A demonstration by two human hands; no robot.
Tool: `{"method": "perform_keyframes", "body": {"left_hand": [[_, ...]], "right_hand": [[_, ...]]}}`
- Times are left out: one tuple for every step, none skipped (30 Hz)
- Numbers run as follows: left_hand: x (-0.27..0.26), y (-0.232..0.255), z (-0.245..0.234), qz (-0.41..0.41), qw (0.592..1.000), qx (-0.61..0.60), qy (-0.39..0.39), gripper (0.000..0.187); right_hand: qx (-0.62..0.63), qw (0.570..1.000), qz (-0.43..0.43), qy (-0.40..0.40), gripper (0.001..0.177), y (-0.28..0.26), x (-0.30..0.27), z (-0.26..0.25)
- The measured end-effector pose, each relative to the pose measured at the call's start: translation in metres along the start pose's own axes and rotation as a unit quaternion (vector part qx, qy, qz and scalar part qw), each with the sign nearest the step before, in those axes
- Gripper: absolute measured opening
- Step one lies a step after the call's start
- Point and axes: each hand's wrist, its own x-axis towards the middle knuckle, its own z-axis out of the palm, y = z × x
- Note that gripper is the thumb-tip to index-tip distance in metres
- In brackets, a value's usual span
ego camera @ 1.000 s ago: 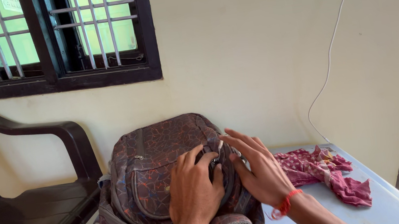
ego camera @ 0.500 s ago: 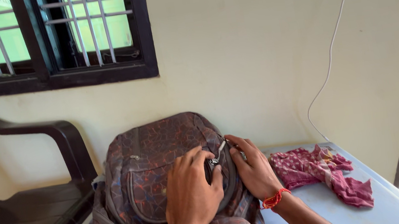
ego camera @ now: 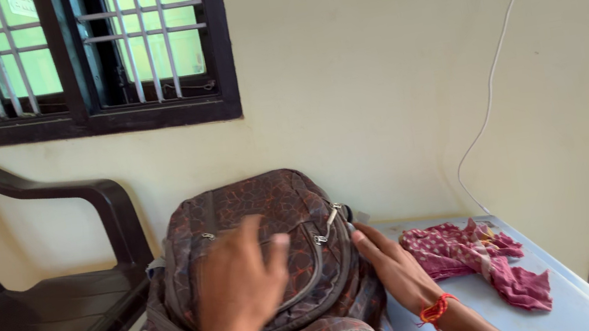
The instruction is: The person unzips a backpack on a table, takes out a laptop, and opens it on the table. They unpack an external keyboard and mouse, position the keyboard, and plug cables into the laptop's side ports. Finally they close the laptop and wipe it with a cloth.
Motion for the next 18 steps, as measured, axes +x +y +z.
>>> {"method": "perform_keyframes", "body": {"left_hand": [[0.005,-0.017,-0.005,-0.031,0.996,0.082,0.030,0.074],[0.010,-0.035,-0.010,-0.061,0.983,0.164,0.060,0.082],[0.015,-0.053,-0.013,-0.112,0.976,0.186,0.035,0.086],[0.021,-0.070,-0.015,-0.163,0.965,0.207,0.010,0.091],[0.027,-0.086,-0.017,-0.214,0.950,0.227,-0.014,0.096],[0.035,-0.098,-0.016,-0.253,0.953,0.155,-0.052,0.102],[0.044,-0.108,-0.013,-0.289,0.950,0.082,-0.091,0.108],[0.049,-0.118,-0.011,-0.321,0.938,0.008,-0.129,0.114],[0.050,-0.126,-0.006,-0.316,0.940,-0.014,-0.129,0.106],[0.051,-0.133,-0.003,-0.311,0.941,-0.035,-0.129,0.101],[0.052,-0.138,0.001,-0.305,0.942,-0.057,-0.128,0.101],[0.052,-0.141,0.004,-0.325,0.934,-0.095,-0.114,0.099],[0.049,-0.144,0.005,-0.345,0.924,-0.132,-0.102,0.096],[0.046,-0.145,0.006,-0.364,0.912,-0.168,-0.089,0.095],[0.044,-0.144,0.005,-0.369,0.906,-0.187,-0.087,0.095],[0.042,-0.141,0.003,-0.375,0.900,-0.206,-0.084,0.096],[0.040,-0.137,0.001,-0.381,0.893,-0.226,-0.082,0.097],[0.038,-0.131,-0.001,-0.370,0.899,-0.228,-0.059,0.097]], "right_hand": [[0.029,1.000,0.008,-0.004,0.077,-0.002,0.002,0.001],[0.058,0.998,0.016,-0.009,0.084,-0.005,0.004,0.002],[0.086,0.996,0.024,-0.012,0.091,-0.008,0.006,0.004],[0.077,0.996,0.048,-0.019,0.096,-0.013,0.009,0.007],[0.067,0.995,0.070,-0.026,0.101,-0.020,0.013,0.011],[0.058,0.993,0.092,-0.033,0.107,-0.027,0.016,0.015],[0.064,0.991,0.109,-0.035,0.107,-0.033,0.019,0.019],[0.070,0.989,0.126,-0.037,0.107,-0.039,0.020,0.022],[0.074,0.986,0.145,-0.039,0.107,-0.043,0.020,0.024],[0.083,0.985,0.151,-0.030,0.103,-0.046,0.019,0.024],[0.091,0.983,0.156,-0.021,0.098,-0.048,0.020,0.025],[0.099,0.982,0.161,-0.012,0.094,-0.050,0.021,0.025],[0.104,0.982,0.155,-0.007,0.090,-0.050,0.022,0.027],[0.110,0.983,0.150,-0.002,0.085,-0.051,0.022,0.029],[0.115,0.983,0.143,0.004,0.081,-0.052,0.024,0.030],[0.127,0.983,0.134,0.015,0.078,-0.051,0.024,0.032],[0.138,0.982,0.126,0.027,0.076,-0.050,0.023,0.034],[0.149,0.981,0.118,0.038,0.073,-0.049,0.022,0.035]]}}
